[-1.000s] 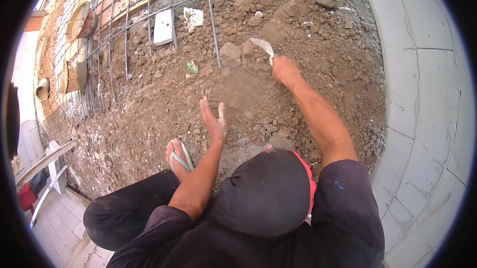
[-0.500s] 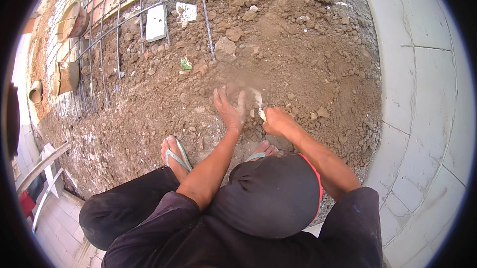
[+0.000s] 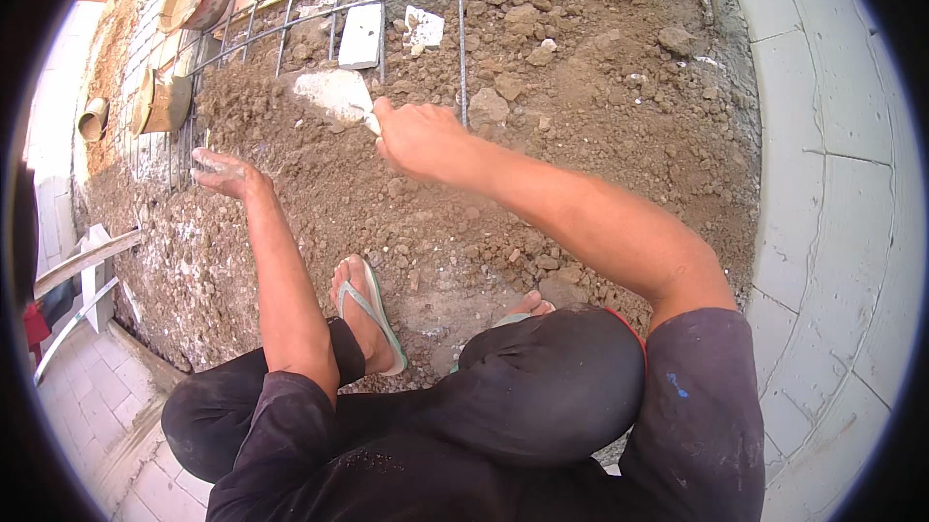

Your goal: The person uses a trowel to spread and level dirt and gravel around the edges of a concrete foundation grid, occasionally using their hands to move larger clumps of earth.

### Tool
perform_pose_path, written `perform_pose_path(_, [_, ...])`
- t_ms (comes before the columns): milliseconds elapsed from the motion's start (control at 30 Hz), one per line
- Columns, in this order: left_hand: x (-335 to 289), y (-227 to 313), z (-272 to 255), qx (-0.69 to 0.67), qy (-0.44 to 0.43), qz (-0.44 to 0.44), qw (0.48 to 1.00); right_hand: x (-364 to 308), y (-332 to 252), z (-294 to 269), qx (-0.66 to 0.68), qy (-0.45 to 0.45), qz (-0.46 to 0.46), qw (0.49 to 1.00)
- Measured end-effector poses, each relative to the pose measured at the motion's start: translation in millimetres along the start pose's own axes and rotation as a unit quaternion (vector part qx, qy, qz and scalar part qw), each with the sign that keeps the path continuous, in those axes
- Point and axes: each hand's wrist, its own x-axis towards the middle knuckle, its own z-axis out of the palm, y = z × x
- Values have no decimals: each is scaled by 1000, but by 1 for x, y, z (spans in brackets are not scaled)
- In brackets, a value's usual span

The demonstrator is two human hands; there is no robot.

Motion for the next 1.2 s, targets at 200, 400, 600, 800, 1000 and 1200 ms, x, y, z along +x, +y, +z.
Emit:
perform_pose_path(200, [-171,58,-27,-66,-221,12,973,-41,230,-69,-237,106,227,939])
perform_pose_path(400, [-327,53,-52,-5,-467,49,883,-63,288,43,-160,1,253,954])
perform_pose_path(600, [-355,81,-36,92,-526,45,844,-90,256,50,-90,-96,165,977])
perform_pose_path(800, [-391,91,-40,95,-526,86,841,-105,220,57,-27,-115,194,974])
perform_pose_path(1000, [-400,71,-79,84,-482,72,869,-179,117,128,88,-145,211,963])
perform_pose_path(1200, [-317,62,-56,115,-486,70,864,-122,55,99,183,-111,184,960])
